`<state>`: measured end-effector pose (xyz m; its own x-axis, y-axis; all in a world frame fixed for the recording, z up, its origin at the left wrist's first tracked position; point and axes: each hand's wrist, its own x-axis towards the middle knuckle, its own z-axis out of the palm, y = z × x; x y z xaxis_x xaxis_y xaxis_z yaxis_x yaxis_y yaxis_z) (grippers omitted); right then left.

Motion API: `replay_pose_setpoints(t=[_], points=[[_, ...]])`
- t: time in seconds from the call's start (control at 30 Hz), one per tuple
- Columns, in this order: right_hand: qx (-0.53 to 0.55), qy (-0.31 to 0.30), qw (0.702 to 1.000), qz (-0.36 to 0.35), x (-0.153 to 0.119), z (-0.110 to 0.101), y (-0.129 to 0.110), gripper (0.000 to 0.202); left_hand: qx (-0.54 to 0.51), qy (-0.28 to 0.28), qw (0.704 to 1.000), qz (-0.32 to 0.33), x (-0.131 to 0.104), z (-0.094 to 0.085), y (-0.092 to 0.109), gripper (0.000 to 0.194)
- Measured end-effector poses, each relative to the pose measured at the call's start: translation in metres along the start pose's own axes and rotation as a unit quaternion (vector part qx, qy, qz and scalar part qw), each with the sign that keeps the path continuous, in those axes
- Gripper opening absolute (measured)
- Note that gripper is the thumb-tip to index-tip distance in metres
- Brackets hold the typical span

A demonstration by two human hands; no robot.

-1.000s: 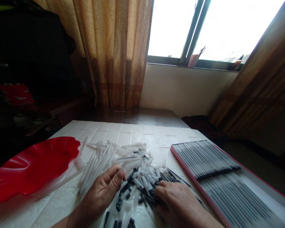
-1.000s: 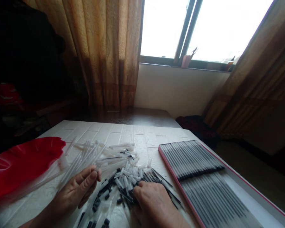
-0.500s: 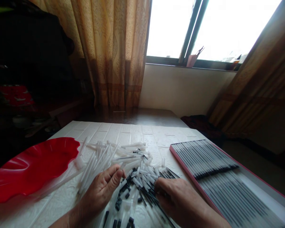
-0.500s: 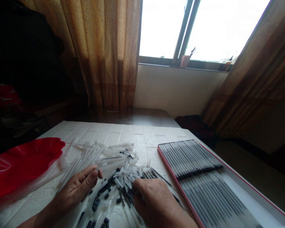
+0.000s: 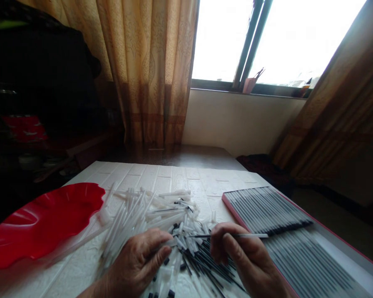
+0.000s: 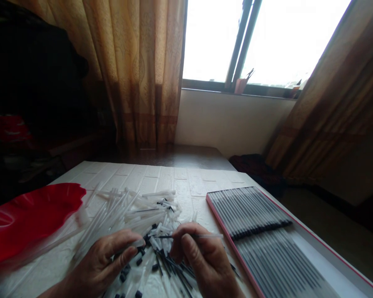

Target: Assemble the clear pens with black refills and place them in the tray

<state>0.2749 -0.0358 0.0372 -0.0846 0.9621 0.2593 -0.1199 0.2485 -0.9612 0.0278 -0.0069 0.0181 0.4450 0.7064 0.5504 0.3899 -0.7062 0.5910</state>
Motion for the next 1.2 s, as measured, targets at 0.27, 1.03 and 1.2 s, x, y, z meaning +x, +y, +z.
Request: replay_pose_setpoints(t=[0.27, 1.03, 1.2], points=[[0.011, -0.022, 0.999, 0.03, -0.003, 0.01, -0.006, 0.038, 0.022, -0.042, 0.999, 0.01, -0.001, -0.001, 0.004, 0.016], [-0.415, -0.168, 0.878, -0.167, 0.01, 0.017, 0.025, 0.02, -0.073, 0.047, 0.996, -0.033, 0.003, -0.007, 0.011, 0.03], [-0.553, -0.191, 0.793, -0.171, 0.006, 0.022, 0.033, 0.015, -0.066, 0.031, 0.997, -0.01, 0.002, -0.006, 0.009, 0.022]])
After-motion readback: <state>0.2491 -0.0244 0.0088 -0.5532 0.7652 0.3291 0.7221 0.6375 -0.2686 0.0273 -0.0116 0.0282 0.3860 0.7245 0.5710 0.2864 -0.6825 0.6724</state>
